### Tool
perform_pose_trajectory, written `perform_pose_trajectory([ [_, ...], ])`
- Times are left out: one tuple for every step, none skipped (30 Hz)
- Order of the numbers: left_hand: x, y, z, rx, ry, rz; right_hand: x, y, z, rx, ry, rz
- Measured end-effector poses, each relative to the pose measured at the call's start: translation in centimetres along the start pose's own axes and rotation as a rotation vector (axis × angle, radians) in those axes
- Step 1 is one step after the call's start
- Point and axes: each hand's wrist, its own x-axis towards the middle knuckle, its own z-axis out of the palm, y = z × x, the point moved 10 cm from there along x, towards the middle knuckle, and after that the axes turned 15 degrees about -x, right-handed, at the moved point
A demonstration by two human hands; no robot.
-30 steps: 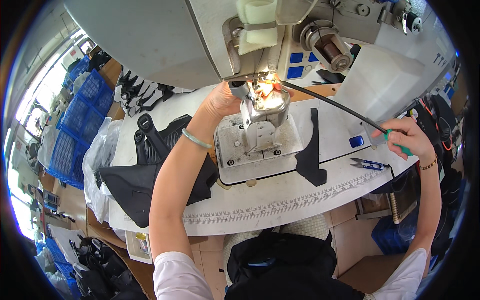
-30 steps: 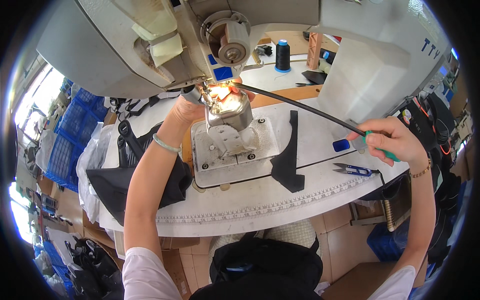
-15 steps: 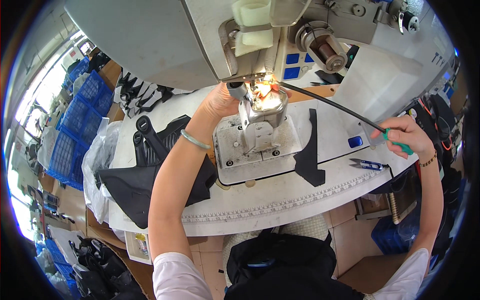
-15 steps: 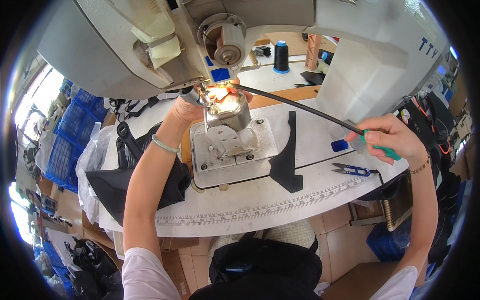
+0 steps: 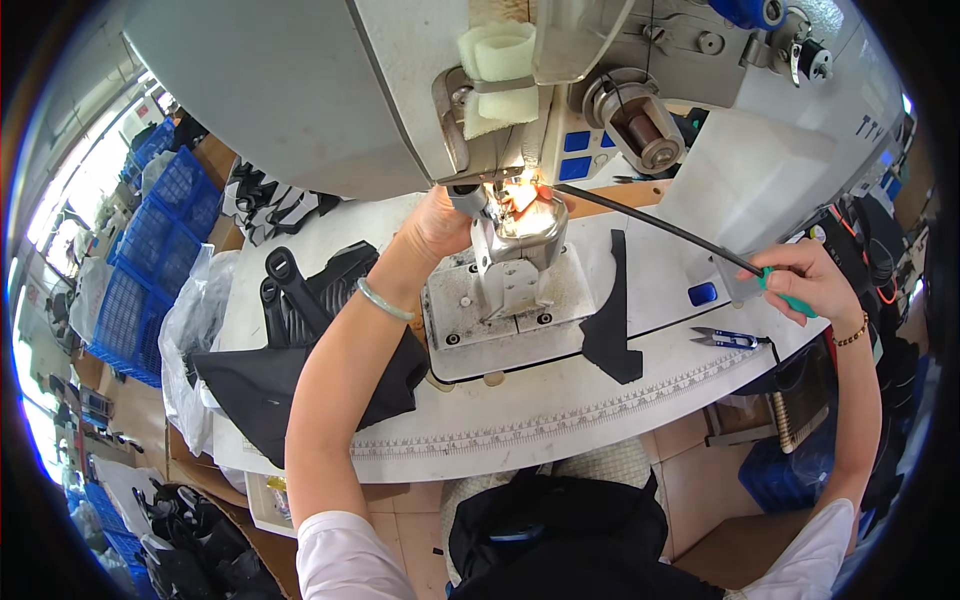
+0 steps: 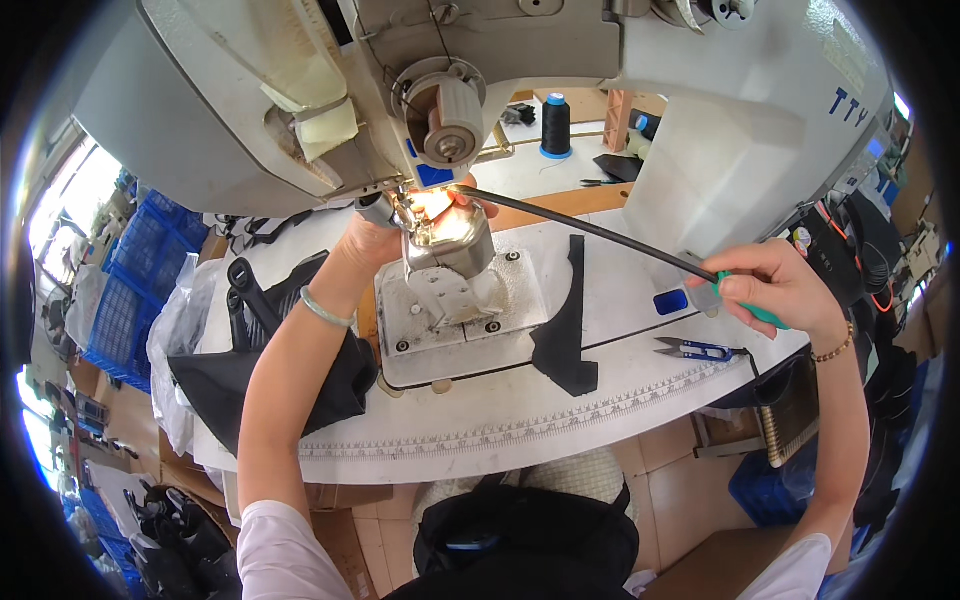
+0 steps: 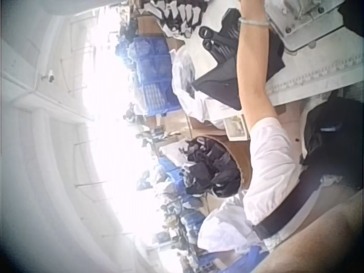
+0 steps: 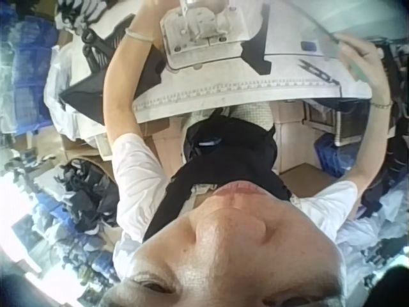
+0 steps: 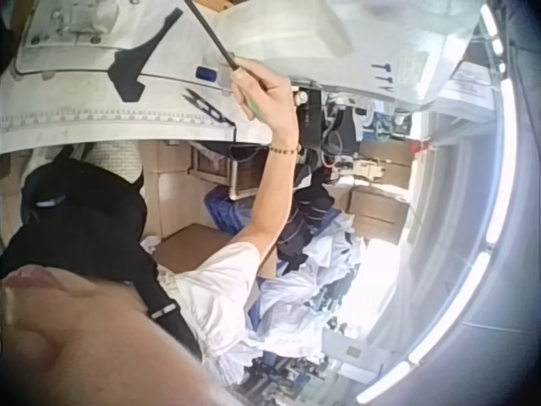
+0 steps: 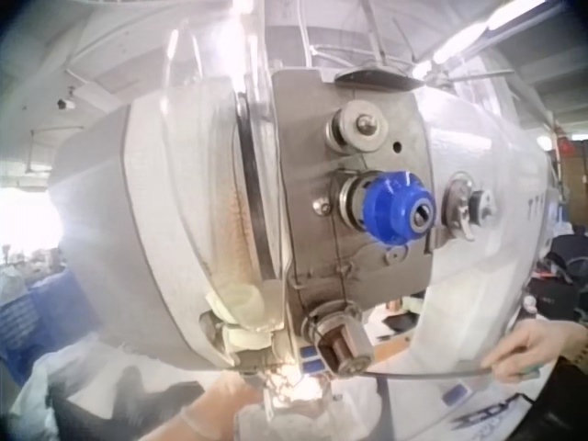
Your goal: The person trims threads from shoe components using snips, adjusts a sewing machine with a screwdriver, and stitches the shoe components using the sewing machine.
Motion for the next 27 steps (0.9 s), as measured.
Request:
perform_pose_trajectory([
  [-0.1,0.1,0.3,0.014,-0.030,0.008,0.0,-0.1,0.0,0.010,-0.005,-0.008],
  [-0.1,0.1,0.6,0.028,-0.058,0.017,0.1,0.0,0.1,0.013,-0.013,-0.007],
  [-0.1,0.2,0.6,0.027,-0.058,0.017,0.1,0.3,0.2,0.035,-0.020,0.011],
  [-0.2,0.2,0.4,0.021,-0.038,0.015,0.1,0.5,0.2,0.055,-0.027,0.029],
  [-0.1,0.2,0.2,0.014,-0.020,0.011,0.2,0.6,0.2,0.054,-0.027,0.028],
  [-0.1,0.2,0.2,0.014,-0.021,0.012,0.3,0.8,0.3,0.073,-0.045,0.042],
  [-0.1,0.2,-0.3,0.022,0.017,0.007,0.4,1.1,0.4,0.093,-0.062,0.059],
  [-0.1,0.2,-0.8,0.030,0.063,0.007,0.5,1.2,0.3,0.093,-0.062,0.061],
  [0.0,0.1,-0.7,0.028,0.053,0.000,0.6,1.3,0.4,0.140,-0.087,0.064],
  [0.0,0.1,0.0,-0.024,-0.020,0.008,0.7,1.3,0.6,0.203,-0.113,0.067],
  [0.0,0.0,0.6,-0.075,-0.080,-0.001,0.8,1.4,0.4,0.185,-0.111,0.067],
  [-0.1,0.2,0.8,-0.077,-0.095,0.017,0.8,1.5,0.6,0.214,-0.133,0.077],
  [-0.1,0.1,0.2,-0.056,-0.024,-0.003,0.7,1.3,0.8,0.271,-0.159,0.059],
  [-0.2,0.0,-0.4,-0.034,0.045,-0.025,0.7,1.6,0.7,0.244,-0.151,0.088],
  [-0.2,0.0,-0.1,-0.033,0.042,-0.028,0.7,1.5,0.7,0.253,-0.151,0.080],
  [-0.2,-0.1,0.7,-0.019,-0.012,-0.045,0.7,1.4,0.8,0.271,-0.151,0.068],
  [-0.3,-0.1,1.4,-0.003,-0.060,-0.049,0.6,1.4,0.8,0.264,-0.149,0.073],
  [-0.3,-0.2,1.8,-0.001,-0.067,-0.060,0.5,1.5,0.7,0.248,-0.132,0.085],
  [-0.3,0.1,1.8,0.028,-0.045,-0.015,0.5,1.5,0.5,0.237,-0.110,0.091],
  [-0.3,0.5,1.9,0.052,-0.035,0.031,0.5,1.5,0.5,0.230,-0.114,0.093],
  [-0.3,0.5,1.9,0.059,-0.022,0.032,0.5,1.4,0.6,0.244,-0.118,0.095],
  [-0.3,0.6,2.5,0.026,-0.082,0.046,0.5,1.3,0.6,0.257,-0.124,0.097],
  [-0.3,0.6,2.8,0.008,-0.114,0.053,0.6,1.2,0.6,0.255,-0.127,0.095],
  [-0.3,0.8,2.9,-0.007,-0.142,0.063,0.6,1.1,0.7,0.282,-0.147,0.091],
  [-0.3,0.3,2.3,-0.003,-0.106,-0.001,0.7,0.8,0.9,0.325,-0.164,0.076],
  [-0.3,-0.2,1.7,-0.016,-0.076,-0.049,0.8,0.9,1.0,0.308,-0.168,0.088],
  [-0.2,-0.3,1.3,-0.002,-0.069,-0.066,0.8,1.0,1.0,0.292,-0.163,0.090],
])
